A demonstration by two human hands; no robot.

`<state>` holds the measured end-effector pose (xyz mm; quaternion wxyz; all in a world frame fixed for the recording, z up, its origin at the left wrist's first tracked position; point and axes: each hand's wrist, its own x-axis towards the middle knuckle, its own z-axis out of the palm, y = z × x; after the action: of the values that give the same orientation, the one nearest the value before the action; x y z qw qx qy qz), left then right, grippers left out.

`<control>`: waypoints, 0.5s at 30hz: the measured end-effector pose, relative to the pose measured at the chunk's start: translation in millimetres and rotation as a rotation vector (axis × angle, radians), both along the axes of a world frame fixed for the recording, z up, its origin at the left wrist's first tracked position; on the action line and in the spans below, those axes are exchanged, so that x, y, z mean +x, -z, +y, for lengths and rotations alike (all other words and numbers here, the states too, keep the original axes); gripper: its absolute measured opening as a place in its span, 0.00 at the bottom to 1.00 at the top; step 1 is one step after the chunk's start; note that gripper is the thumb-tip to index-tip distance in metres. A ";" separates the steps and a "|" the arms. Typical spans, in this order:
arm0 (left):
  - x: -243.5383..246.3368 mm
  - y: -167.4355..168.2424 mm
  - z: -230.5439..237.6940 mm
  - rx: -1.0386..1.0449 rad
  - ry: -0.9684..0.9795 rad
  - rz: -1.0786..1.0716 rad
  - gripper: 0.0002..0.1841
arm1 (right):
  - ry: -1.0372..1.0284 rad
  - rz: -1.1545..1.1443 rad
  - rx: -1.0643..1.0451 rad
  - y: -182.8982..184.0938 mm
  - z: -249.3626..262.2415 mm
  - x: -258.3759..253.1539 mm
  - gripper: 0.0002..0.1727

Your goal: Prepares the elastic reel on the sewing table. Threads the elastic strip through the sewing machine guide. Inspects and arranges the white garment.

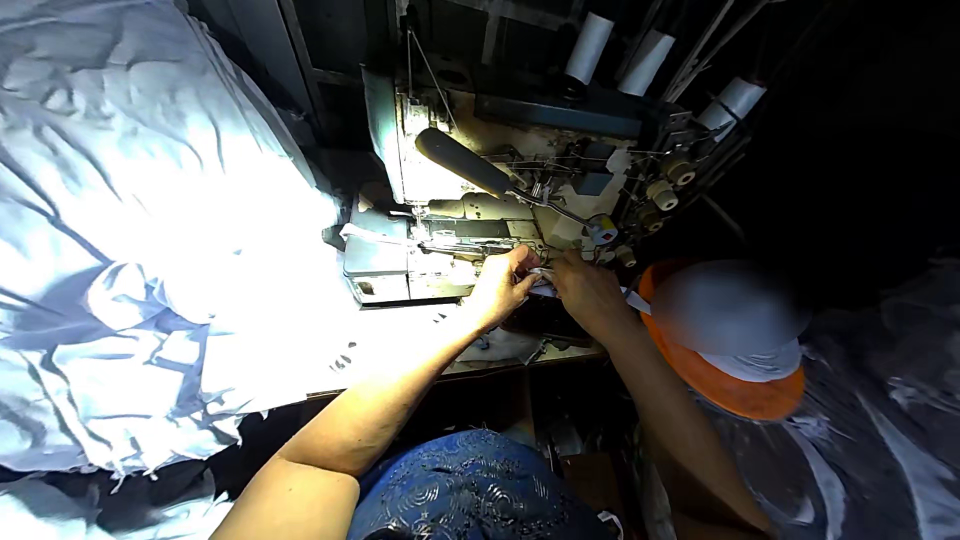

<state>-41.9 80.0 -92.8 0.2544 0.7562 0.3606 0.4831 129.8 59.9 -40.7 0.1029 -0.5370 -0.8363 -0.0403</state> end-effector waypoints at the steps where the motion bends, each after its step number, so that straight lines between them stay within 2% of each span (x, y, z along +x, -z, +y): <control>1: 1.1 -0.1 0.5 0.035 -0.021 0.024 0.06 | -0.024 -0.001 -0.013 -1.1 0.9 1.1 0.11; 5: 5.3 4.8 4.9 0.079 -0.082 0.082 0.07 | -0.056 0.073 -0.073 -2.3 4.3 3.1 0.10; 8: 7.5 6.8 7.4 0.063 -0.103 0.069 0.07 | 0.046 0.144 -0.125 -6.3 2.9 -2.5 0.11; 12: 10.7 5.5 7.0 -0.018 -0.127 0.022 0.08 | 0.212 0.086 -0.186 -13.6 0.8 -18.9 0.12; 15: 12.5 8.5 9.0 0.054 -0.204 0.064 0.10 | 0.266 0.057 -0.281 -24.7 -1.0 -25.3 0.14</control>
<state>-29.4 89.0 -101.3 0.1718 0.7371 0.4304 0.4918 104.6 59.0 -16.0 0.0443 -0.6528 -0.7521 0.0786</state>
